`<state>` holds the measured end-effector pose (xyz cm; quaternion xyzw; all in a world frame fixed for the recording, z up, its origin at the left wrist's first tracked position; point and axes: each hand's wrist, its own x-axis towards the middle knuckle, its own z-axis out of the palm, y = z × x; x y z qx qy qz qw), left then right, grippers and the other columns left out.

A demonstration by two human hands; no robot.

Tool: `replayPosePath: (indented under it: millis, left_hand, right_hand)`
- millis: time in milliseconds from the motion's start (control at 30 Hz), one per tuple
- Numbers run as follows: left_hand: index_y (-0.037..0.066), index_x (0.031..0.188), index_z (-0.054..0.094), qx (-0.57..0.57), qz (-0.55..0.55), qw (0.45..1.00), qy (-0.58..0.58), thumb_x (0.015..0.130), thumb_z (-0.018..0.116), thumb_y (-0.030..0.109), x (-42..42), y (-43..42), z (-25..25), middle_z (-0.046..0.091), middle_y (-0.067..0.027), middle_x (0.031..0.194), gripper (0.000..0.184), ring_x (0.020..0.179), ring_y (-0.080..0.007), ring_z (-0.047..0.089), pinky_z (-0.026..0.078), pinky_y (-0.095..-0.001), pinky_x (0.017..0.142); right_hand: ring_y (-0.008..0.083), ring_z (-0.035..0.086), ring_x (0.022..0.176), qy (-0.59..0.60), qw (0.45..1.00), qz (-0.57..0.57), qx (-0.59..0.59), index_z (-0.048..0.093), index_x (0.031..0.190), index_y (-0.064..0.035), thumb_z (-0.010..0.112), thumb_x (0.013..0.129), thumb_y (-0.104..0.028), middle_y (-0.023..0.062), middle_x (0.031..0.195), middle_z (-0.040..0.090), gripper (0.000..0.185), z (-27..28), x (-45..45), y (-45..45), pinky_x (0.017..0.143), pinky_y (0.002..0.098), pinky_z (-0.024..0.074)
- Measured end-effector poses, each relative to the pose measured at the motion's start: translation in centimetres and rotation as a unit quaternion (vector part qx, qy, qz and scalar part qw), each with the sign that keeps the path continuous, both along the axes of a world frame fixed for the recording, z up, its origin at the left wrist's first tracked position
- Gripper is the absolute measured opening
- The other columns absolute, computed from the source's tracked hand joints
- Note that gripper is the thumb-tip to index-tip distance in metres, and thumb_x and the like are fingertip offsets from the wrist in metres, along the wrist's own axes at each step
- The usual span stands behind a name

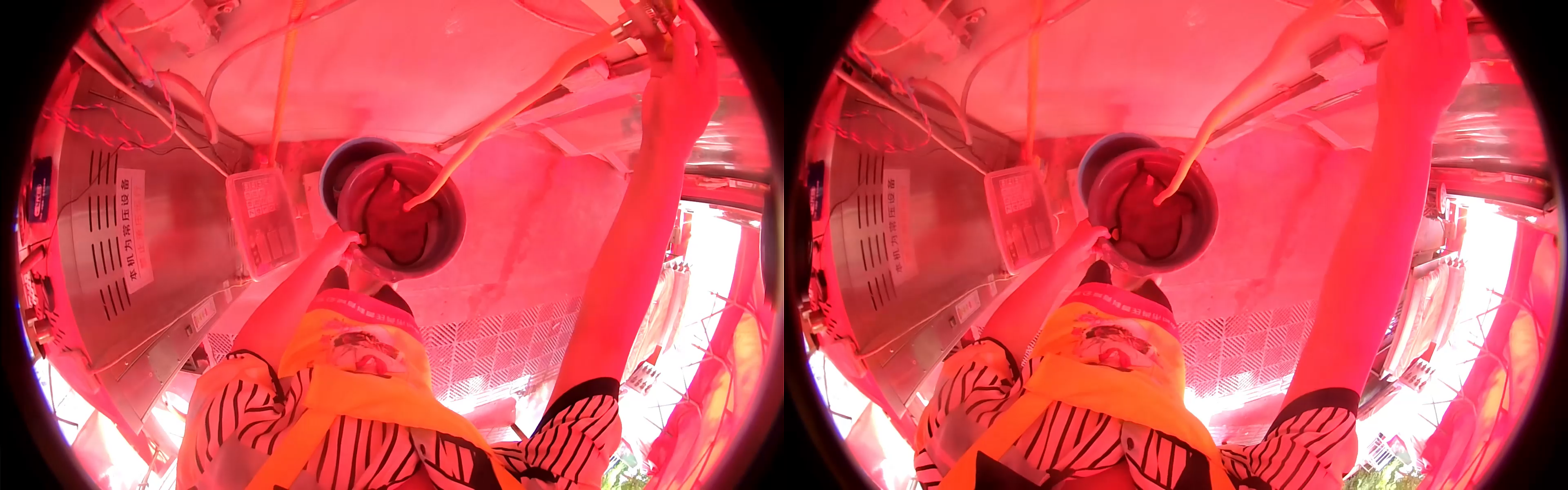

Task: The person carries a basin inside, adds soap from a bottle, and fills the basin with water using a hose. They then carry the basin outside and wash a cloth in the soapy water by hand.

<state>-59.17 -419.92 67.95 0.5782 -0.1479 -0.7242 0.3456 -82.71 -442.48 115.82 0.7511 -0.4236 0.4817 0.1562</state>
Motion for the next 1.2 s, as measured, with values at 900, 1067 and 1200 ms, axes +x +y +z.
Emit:
replayPosePath:
  millis: [900, 1067, 1200]
  left_hand:
    - [0.004, 0.1, 0.049, 0.016, -0.019, 0.999, -0.02, 0.065, 0.055, 0.005, 1.5, -1.3, 4.1, 0.05, -0.0066, 0.06, 0.035, 0.041, -0.0152, 0.049, 0.035, -0.0277, 0.029]
    - [0.004, 0.104, 0.047, 0.027, -0.009, 1.0, 0.005, 0.067, 0.054, 0.003, 1.6, -1.0, 5.2, 0.05, -0.0072, 0.059, 0.038, 0.039, -0.0158, 0.049, 0.032, -0.0269, 0.027]
    - [0.004, 0.102, 0.05, 0.022, -0.016, 1.0, 0.002, 0.067, 0.055, 0.004, 1.7, -0.3, 4.3, 0.052, -0.0078, 0.062, 0.035, 0.041, -0.0166, 0.05, 0.033, -0.0269, 0.029]
  right_hand:
    - [0.0311, 0.051, 0.107, -0.279, 0.942, 0.131, 0.132, 0.051, 0.109, 0.0102, 0.041, 0.092, -0.02, 0.0201, 0.116, 0.051, 0.036, 4.6, 1.1, -1.9, 0.089, 0.0346, 0.0432]
    - [0.0287, 0.045, 0.115, -0.405, 0.848, 0.251, 0.231, 0.049, 0.111, 0.008, 0.04, 0.091, -0.017, 0.0194, 0.125, 0.045, 0.034, 4.3, -1.0, -3.7, 0.086, 0.0316, 0.0428]
    - [0.0266, 0.045, 0.116, -0.358, 0.873, 0.217, 0.251, 0.047, 0.115, 0.0066, 0.041, 0.091, -0.023, 0.0187, 0.125, 0.045, 0.039, 4.1, -1.7, -4.7, 0.083, 0.0291, 0.043]
